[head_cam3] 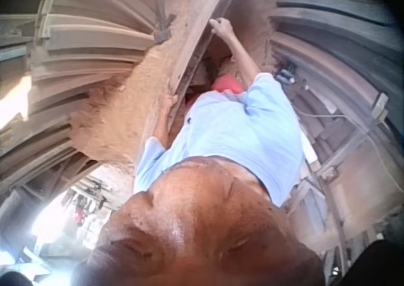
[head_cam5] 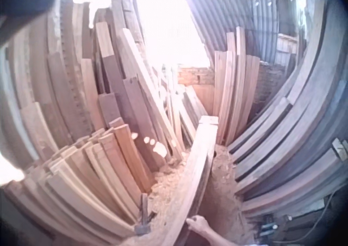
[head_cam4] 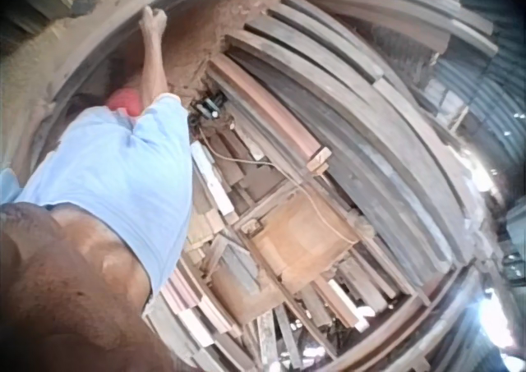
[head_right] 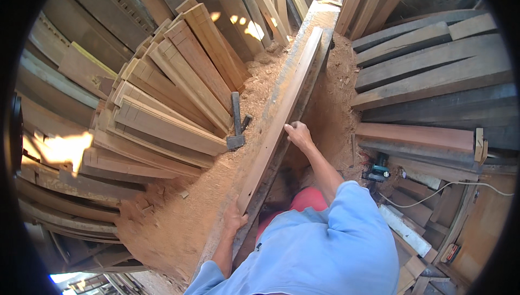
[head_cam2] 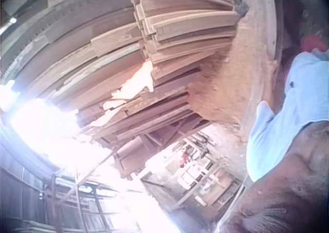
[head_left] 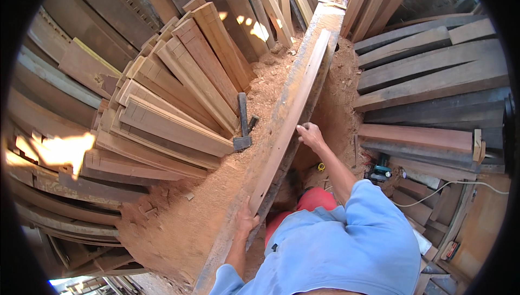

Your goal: The person uses a mallet and chisel to carve and shape a long wooden plank. They then use a hand plane to smooth the surface and finish with an electric sander. The person inspects the wood periodically during the process.

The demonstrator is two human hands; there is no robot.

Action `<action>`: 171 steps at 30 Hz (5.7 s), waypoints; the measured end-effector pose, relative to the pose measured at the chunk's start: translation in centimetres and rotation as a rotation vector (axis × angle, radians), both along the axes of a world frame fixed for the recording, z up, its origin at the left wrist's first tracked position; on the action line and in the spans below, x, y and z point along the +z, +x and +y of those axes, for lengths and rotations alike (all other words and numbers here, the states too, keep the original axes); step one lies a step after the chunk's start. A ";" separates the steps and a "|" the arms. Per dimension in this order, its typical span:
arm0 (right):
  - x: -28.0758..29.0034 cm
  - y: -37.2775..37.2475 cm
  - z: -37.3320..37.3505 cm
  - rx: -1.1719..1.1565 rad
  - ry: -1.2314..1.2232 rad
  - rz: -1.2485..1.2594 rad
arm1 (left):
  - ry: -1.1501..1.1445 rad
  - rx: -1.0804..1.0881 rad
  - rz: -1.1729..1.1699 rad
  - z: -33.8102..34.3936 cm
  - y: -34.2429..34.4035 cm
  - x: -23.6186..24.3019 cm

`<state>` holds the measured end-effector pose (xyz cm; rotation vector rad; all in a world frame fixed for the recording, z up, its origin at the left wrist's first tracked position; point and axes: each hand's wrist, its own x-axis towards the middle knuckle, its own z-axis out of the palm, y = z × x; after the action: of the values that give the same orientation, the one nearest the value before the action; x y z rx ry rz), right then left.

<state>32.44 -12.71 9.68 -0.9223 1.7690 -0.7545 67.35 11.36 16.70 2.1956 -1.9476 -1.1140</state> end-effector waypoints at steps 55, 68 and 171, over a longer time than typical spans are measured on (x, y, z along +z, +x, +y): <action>30.8 21.6 25.1 -0.092 -0.625 -1.508 | -1.082 -0.603 1.330 9.0 7.9 32.2; 30.0 19.3 33.5 -0.112 -0.618 -1.468 | -1.403 -0.699 1.324 7.5 0.9 34.6; -44.3 -40.4 52.7 -0.890 0.818 0.328 | -0.386 -0.521 -0.346 -25.4 -21.5 -9.3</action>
<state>-7.97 39.99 -34.66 0.3545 2.4969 -0.3085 45.86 -14.02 7.38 1.8144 -2.6974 -0.3141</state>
